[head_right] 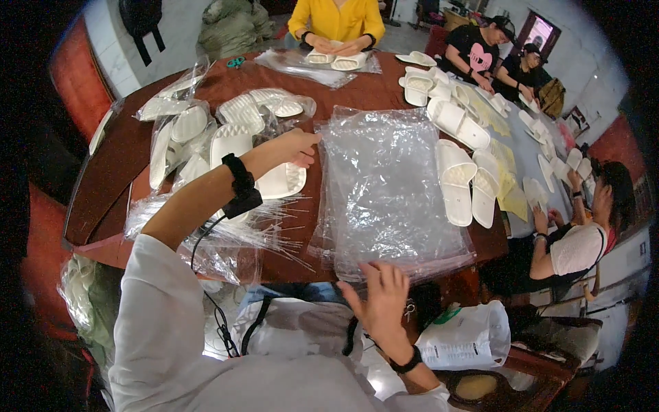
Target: The recorder is seen organizing and packaging white plastic slippers into plastic bags and a large collection sack at a workshop table.
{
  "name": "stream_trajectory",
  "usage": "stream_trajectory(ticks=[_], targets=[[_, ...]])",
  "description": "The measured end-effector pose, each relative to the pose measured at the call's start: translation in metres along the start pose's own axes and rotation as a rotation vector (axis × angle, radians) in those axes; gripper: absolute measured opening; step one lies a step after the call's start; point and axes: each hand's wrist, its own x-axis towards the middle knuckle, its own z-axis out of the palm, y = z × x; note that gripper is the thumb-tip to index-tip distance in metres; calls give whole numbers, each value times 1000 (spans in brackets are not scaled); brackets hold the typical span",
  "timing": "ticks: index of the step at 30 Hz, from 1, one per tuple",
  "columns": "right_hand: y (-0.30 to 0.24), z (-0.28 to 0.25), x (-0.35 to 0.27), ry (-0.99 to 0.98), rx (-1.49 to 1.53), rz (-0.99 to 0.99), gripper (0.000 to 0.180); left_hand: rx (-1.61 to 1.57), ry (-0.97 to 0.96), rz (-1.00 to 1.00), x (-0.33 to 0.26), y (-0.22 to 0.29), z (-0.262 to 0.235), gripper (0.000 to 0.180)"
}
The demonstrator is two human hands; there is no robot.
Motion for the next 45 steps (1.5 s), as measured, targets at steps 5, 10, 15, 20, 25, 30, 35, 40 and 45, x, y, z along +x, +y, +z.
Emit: stream_trajectory(ticks=[5,10,15,20,25,30,35,40,45], targets=[[4,40,-2,21,-72,70,27,-322,8,-6,42,-13,6,43],[17,49,-12,-6,-61,40,23,-387,17,39,58,-23,12,28],[14,46,-13,-80,-43,22,20,-559,262,170,71,-25,8,19],[8,22,1,-92,56,50,24,-563,195,93,77,-41,4,21],[35,-6,50,77,-66,209,53,-558,125,67,66,-25,17,37],[62,23,80,-270,-275,305,59,-232,290,152,55,-31,33,54],[80,46,71,-314,-199,345,57,-337,231,173,68,-40,33,38],[79,34,83,-381,-152,399,59,-179,368,173,56,-38,37,54],[72,-4,110,-402,-34,521,65,429,377,676,-21,-5,45,78]])
